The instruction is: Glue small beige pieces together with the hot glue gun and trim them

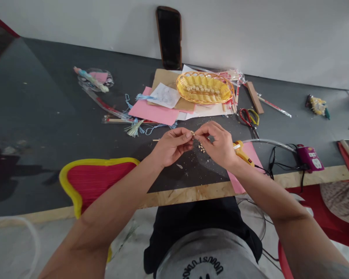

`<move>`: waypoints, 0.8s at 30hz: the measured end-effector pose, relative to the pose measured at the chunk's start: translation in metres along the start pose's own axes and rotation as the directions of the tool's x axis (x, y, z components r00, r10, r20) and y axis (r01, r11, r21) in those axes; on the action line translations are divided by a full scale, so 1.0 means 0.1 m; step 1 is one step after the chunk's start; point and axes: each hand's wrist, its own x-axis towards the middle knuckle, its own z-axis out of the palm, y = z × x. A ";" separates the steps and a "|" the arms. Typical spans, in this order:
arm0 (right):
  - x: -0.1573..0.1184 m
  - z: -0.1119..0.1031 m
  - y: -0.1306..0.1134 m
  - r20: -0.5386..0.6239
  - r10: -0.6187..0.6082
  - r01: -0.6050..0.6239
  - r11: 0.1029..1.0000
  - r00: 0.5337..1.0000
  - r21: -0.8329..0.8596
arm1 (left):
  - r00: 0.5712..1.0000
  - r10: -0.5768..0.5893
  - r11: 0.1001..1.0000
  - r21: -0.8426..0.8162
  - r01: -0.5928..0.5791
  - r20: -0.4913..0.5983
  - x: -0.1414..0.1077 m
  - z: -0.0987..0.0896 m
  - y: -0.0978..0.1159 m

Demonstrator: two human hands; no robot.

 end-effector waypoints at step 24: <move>-0.13 -0.08 -0.09 0.067 0.144 -0.158 0.938 0.987 0.307 | 0.994 -0.071 0.995 0.077 0.064 0.088 -0.06 0.03 0.06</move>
